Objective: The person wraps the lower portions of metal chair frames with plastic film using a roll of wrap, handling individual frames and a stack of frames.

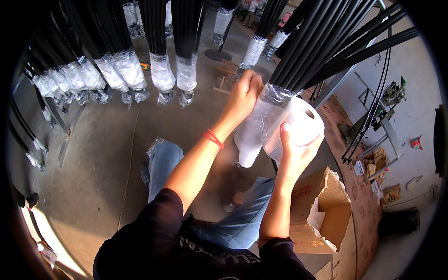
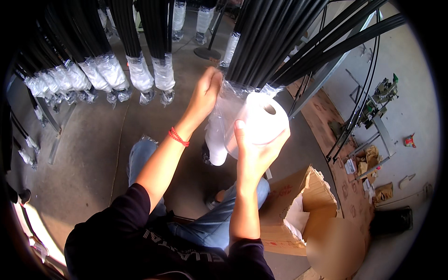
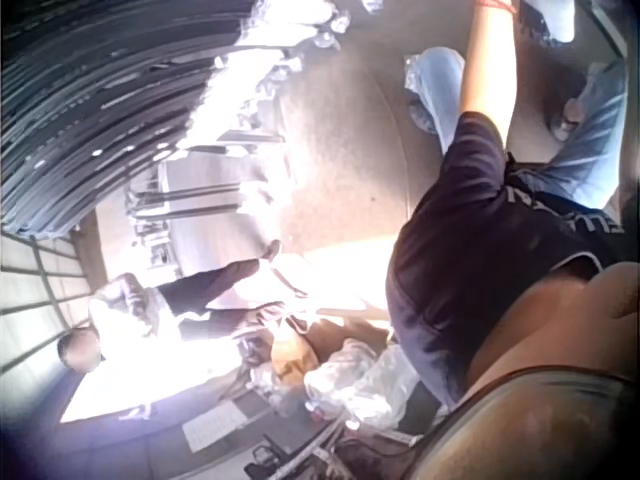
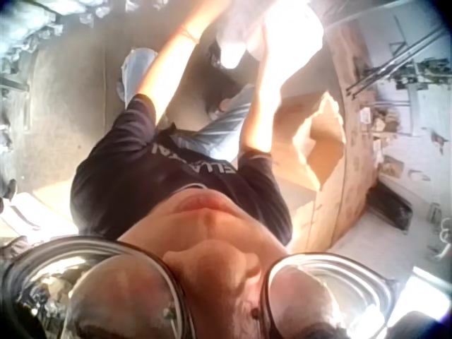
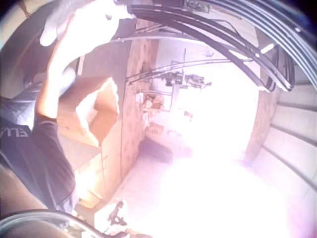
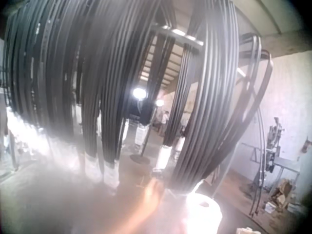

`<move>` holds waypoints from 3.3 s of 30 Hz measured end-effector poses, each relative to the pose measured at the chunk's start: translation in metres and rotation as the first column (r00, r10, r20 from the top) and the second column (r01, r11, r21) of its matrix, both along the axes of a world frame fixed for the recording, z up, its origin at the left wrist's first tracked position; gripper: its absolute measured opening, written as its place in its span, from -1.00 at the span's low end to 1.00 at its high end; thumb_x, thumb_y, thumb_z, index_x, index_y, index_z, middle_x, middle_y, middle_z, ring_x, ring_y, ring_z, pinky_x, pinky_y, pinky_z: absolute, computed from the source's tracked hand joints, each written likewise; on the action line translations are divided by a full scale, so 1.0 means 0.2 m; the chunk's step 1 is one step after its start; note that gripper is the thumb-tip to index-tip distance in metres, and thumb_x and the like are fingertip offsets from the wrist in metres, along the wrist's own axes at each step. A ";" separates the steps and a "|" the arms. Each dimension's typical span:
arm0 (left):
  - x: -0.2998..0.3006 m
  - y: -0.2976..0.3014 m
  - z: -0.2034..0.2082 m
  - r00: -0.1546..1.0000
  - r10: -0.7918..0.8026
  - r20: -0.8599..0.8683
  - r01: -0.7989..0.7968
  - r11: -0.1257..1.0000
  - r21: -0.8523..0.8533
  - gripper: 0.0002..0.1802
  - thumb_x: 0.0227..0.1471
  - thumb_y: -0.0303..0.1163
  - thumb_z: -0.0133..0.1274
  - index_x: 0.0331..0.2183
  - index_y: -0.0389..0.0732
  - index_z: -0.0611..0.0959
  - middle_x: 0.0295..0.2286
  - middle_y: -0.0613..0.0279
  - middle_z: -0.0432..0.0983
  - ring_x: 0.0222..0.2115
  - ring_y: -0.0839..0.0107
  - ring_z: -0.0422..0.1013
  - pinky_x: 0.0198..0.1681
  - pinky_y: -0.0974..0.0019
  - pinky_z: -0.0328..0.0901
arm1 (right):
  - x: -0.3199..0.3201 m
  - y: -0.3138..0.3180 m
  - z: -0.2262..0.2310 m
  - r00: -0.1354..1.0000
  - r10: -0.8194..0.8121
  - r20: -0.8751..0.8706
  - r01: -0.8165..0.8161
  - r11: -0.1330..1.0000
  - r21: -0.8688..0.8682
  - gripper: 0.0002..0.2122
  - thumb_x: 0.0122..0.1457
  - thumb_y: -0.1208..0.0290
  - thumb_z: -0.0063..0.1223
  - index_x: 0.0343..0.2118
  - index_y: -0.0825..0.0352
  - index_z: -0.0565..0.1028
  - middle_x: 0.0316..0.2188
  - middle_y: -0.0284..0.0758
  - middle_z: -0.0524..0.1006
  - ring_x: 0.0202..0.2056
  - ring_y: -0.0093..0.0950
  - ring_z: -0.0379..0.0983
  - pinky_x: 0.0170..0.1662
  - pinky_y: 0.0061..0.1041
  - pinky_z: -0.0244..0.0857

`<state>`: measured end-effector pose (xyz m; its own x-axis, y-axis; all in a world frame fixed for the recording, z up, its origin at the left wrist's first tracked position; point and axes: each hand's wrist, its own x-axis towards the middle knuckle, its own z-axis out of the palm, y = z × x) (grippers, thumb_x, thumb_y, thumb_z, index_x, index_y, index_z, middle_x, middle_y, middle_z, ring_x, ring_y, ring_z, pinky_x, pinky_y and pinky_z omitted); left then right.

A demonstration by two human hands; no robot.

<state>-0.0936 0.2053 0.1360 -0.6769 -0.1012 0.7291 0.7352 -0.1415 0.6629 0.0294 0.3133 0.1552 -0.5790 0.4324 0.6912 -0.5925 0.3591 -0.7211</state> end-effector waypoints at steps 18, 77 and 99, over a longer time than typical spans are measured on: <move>-0.05 0.01 -0.04 0.638 -0.750 0.176 0.685 0.657 0.313 -0.64 0.10 -0.31 -0.25 -0.14 -0.31 0.45 -0.22 0.20 0.42 -0.21 0.51 0.33 -0.12 0.47 0.21 | -0.11 0.15 -0.03 0.935 0.355 -0.025 -0.356 0.933 -0.050 -0.26 -0.41 0.26 0.32 -0.09 0.43 0.22 -0.21 -0.22 0.30 -0.13 -0.38 0.24 -0.03 -0.41 0.12; 0.14 -0.48 0.20 0.982 -0.136 0.131 0.163 0.961 -0.223 -0.15 -0.40 -0.09 0.31 -0.15 -0.41 0.30 -0.24 0.03 0.35 -0.18 0.27 0.31 -0.11 0.30 0.21 | -0.80 -0.08 -0.03 0.304 0.949 0.083 -0.835 0.308 -0.456 -0.50 0.02 0.18 -0.01 -0.06 0.46 0.26 -0.14 -0.22 0.38 -0.12 -0.47 0.33 -0.06 -0.44 0.23; 0.59 -0.36 0.06 0.955 -0.289 -0.071 0.243 0.895 -0.373 0.00 -0.58 -0.02 0.30 -0.07 -0.30 0.30 -0.15 0.05 0.33 -0.12 0.28 0.31 -0.09 0.29 0.20 | -0.30 -0.08 0.03 0.782 0.621 -0.053 -0.622 0.773 -0.126 -0.60 -0.27 0.50 0.24 -0.30 0.41 0.36 -0.44 -0.36 0.42 -0.43 -0.58 0.36 -0.28 -0.59 0.25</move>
<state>0.0246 0.1335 0.1486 -0.5460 0.3520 0.7603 0.7811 -0.1144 0.6139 -0.0316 0.2976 0.1614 -0.7480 0.0657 0.6605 -0.6595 -0.1853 -0.7285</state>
